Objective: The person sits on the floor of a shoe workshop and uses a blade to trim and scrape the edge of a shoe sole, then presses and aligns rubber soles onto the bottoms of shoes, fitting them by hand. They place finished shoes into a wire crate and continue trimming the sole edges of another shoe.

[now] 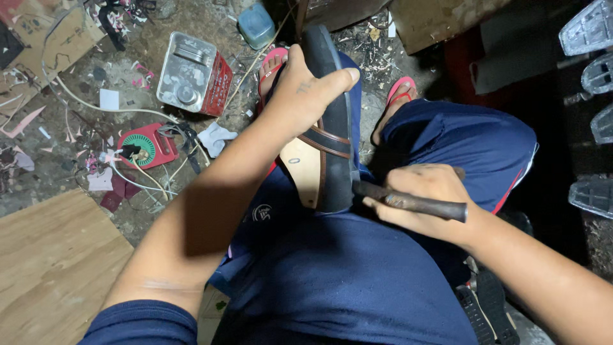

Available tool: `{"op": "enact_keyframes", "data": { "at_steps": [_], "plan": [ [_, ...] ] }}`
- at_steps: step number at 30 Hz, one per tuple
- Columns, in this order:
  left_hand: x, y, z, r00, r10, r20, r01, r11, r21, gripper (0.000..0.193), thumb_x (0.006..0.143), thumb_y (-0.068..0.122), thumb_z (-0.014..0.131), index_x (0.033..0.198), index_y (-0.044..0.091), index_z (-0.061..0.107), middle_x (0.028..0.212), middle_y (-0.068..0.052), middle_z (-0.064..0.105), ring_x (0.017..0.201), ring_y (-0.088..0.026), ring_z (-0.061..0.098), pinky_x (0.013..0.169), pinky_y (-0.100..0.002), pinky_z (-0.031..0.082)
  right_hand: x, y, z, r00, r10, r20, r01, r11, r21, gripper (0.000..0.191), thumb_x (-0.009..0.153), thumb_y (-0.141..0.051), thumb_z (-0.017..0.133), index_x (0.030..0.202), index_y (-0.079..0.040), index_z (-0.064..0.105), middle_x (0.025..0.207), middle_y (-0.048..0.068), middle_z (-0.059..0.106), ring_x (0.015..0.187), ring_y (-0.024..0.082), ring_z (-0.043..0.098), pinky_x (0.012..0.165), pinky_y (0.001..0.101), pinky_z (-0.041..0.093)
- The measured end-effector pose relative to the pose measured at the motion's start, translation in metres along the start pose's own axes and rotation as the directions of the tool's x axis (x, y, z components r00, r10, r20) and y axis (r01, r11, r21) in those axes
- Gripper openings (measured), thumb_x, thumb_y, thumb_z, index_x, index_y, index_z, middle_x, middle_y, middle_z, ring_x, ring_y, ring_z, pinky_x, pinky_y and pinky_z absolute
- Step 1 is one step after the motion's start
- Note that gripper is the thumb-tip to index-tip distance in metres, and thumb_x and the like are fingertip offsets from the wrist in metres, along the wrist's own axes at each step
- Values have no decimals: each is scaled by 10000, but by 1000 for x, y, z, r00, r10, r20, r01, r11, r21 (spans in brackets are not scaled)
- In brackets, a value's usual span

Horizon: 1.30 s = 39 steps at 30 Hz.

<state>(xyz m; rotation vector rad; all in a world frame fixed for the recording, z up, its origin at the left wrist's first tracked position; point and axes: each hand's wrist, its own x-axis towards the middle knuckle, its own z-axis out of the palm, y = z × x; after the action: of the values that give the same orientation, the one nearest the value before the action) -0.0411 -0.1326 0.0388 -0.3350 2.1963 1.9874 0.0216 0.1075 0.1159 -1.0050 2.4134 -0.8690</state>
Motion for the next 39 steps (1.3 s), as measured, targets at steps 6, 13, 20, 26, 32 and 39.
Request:
{"op": "enact_keyframes", "data": {
  "at_steps": [6, 13, 20, 26, 32, 39],
  "plan": [
    [1, -3, -3, 999, -44, -13, 45, 998, 32, 773, 717, 464, 809, 1178, -36, 441, 989, -136, 718, 867, -184, 737, 748, -302, 613, 2, -8, 10, 978, -185, -94, 168, 973, -159, 283, 769, -230, 783, 696, -85, 551, 604, 102, 567, 564, 315, 610, 533, 425, 493],
    [-6, -9, -7, 999, 11, -49, -13, 999, -31, 616, 784, 398, 814, 1129, -13, 511, 1008, -114, 636, 901, -185, 656, 799, -339, 561, -4, -15, 12, 981, -30, -194, 34, 999, 16, 378, 817, -246, 821, 635, -77, 537, 574, 78, 557, 504, 258, 603, 477, 373, 459],
    [-10, -6, -13, 996, 70, -54, -77, 987, -140, 537, 816, 342, 781, 1129, 11, 497, 989, -77, 615, 893, -161, 642, 777, -319, 576, -3, -9, 25, 960, 122, -252, -75, 979, 190, 348, 833, -222, 823, 650, -76, 564, 591, 40, 592, 500, 156, 616, 480, 308, 470],
    [-7, -4, -15, 997, 29, -76, -44, 979, -199, 581, 792, 340, 765, 1183, 22, 478, 990, -80, 636, 876, -156, 664, 761, -323, 589, 6, -2, 43, 904, 279, -323, -169, 929, 329, 358, 818, -225, 831, 653, -83, 547, 601, -4, 601, 518, 76, 573, 489, 279, 466],
    [-6, -6, -15, 1000, -20, -12, 16, 958, -287, 560, 830, 324, 748, 1210, 20, 469, 985, -72, 610, 868, -157, 635, 740, -324, 570, 16, 3, 37, 857, 487, -171, -391, 829, 399, 419, 781, -252, 858, 608, -74, 521, 574, -2, 552, 537, 72, 484, 483, 292, 426],
    [-28, 4, -2, 995, 28, 98, 8, 937, -350, 639, 857, 293, 748, 1330, 51, 393, 1092, -58, 568, 989, -153, 600, 865, -340, 557, -17, -2, 28, 844, 480, -239, -359, 837, 413, 361, 791, -239, 836, 651, -99, 534, 574, -28, 553, 537, 58, 485, 486, 269, 426]
  ]
}}
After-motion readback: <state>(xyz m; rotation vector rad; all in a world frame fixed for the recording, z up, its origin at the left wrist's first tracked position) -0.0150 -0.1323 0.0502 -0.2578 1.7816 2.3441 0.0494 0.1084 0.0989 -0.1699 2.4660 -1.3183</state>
